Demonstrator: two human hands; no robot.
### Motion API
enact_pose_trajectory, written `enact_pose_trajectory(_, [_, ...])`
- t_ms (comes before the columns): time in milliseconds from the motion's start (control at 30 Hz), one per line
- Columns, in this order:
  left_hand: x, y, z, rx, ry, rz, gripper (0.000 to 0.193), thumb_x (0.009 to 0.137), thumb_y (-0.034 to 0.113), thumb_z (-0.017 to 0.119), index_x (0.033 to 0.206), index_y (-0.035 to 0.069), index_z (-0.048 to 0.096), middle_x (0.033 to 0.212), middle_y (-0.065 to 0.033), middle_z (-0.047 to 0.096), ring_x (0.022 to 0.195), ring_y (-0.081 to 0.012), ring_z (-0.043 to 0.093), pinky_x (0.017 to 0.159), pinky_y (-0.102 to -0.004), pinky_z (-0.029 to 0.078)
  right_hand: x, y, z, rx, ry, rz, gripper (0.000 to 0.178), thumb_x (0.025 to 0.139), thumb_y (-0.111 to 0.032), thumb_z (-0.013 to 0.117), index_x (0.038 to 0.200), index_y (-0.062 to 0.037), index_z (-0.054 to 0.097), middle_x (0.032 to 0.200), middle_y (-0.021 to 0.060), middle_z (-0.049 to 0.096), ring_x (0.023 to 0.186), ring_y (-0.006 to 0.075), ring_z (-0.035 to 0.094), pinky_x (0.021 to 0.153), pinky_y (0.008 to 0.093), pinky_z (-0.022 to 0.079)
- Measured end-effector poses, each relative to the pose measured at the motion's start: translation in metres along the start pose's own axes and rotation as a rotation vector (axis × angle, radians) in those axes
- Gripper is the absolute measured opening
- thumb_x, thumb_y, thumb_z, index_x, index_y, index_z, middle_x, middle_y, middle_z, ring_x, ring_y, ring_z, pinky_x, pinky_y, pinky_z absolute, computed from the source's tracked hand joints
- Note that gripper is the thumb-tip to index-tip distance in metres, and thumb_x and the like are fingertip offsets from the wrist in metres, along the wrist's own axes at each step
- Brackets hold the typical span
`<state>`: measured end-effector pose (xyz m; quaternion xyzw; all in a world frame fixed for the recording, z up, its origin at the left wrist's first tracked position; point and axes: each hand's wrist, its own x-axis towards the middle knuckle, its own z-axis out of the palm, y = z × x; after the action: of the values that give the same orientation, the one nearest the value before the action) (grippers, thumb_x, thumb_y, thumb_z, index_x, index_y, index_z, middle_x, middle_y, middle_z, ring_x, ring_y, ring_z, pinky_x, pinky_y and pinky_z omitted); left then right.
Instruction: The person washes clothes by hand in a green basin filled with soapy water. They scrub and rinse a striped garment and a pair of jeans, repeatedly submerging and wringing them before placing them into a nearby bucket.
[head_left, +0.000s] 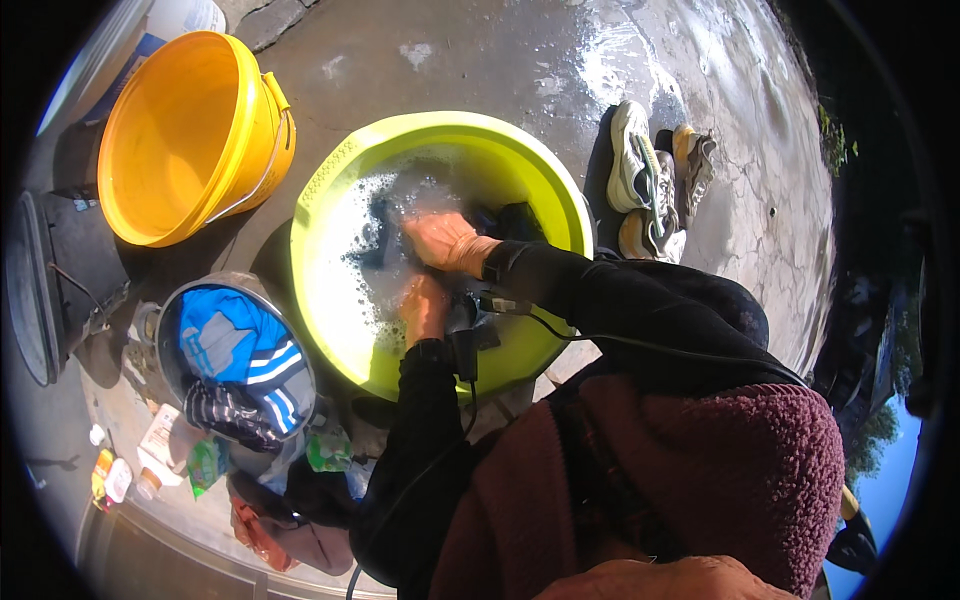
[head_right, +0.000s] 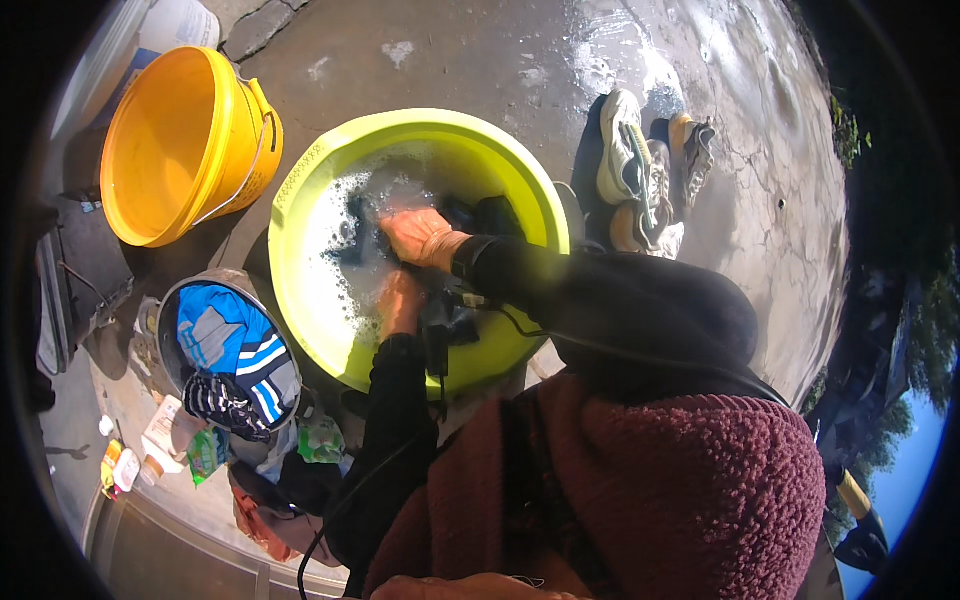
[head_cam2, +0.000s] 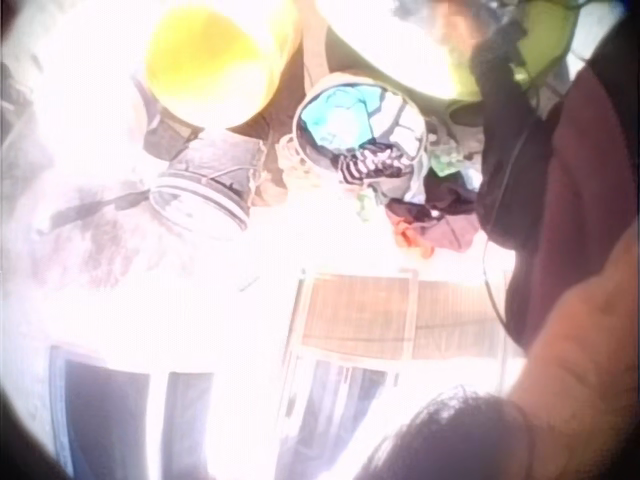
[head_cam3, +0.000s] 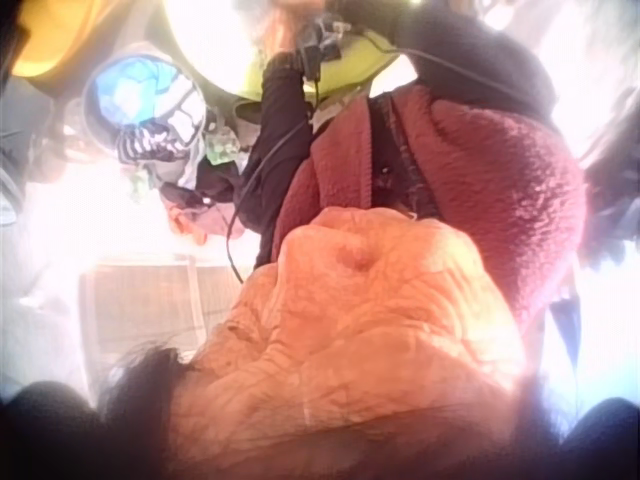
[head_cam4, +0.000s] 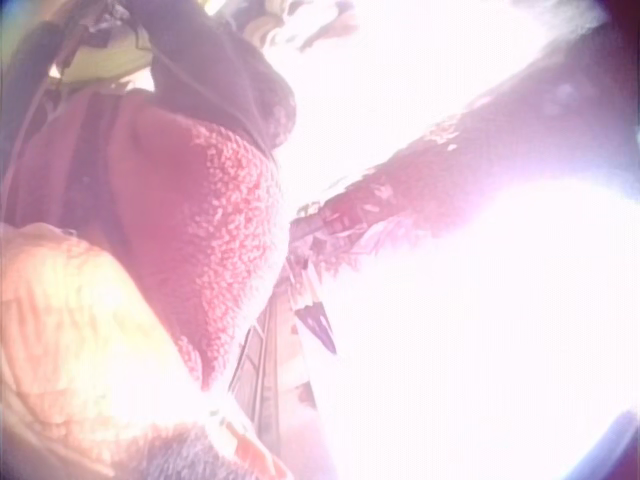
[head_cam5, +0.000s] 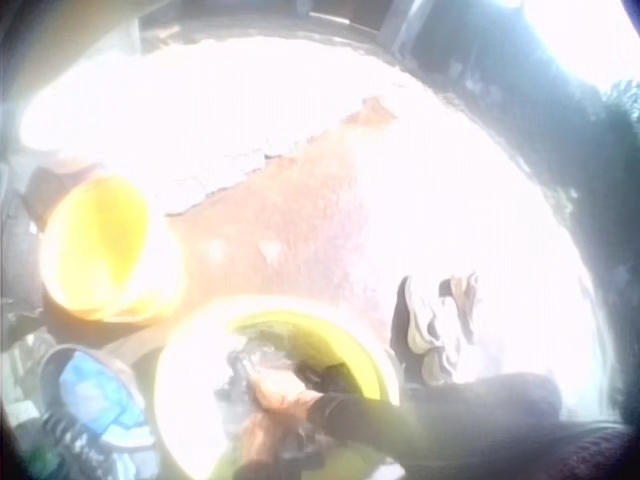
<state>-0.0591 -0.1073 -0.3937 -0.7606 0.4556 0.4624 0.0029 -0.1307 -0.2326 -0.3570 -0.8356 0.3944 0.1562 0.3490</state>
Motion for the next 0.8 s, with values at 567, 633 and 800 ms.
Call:
enact_pose_trajectory(567, [-0.004,0.022,-0.029,-0.003,-0.329,-0.156,0.064,0.089,0.052,0.046,0.140,0.012,0.045,0.143,-0.0149,0.048,0.130,-0.0312,0.048,0.102,-0.0423,0.043,-0.052,-0.010,0.002,0.052,0.234,-0.211,0.022,0.086,-0.021,0.058,0.104,-0.0079,0.055,0.098,0.0163,0.053,0.087,0.0394,0.059,0.075,0.0471,0.050])
enact_pose_trajectory(633, [-0.001,0.020,-0.028,0.004,-0.341,-0.182,0.063,0.089,0.052,0.046,0.137,0.011,0.048,0.138,-0.0149,0.054,0.124,-0.0324,0.054,0.101,-0.0447,0.044,-0.031,-0.007,0.000,-0.052,0.175,-0.168,0.024,0.083,-0.017,0.056,0.105,-0.0058,0.056,0.093,0.0203,0.059,0.081,0.0405,0.063,0.069,0.0473,0.051])
enact_pose_trajectory(800, [-0.002,0.019,-0.015,0.143,-0.189,-0.180,0.056,0.092,0.052,0.048,0.126,0.009,0.059,0.129,-0.0202,0.058,0.117,-0.0369,0.058,0.096,-0.0489,0.047,0.018,-0.009,-0.021,0.077,-0.008,0.093,0.029,0.079,-0.013,0.055,0.105,-0.0021,0.065,0.102,0.0265,0.066,0.101,0.0386,0.064,0.081,0.0459,0.052])
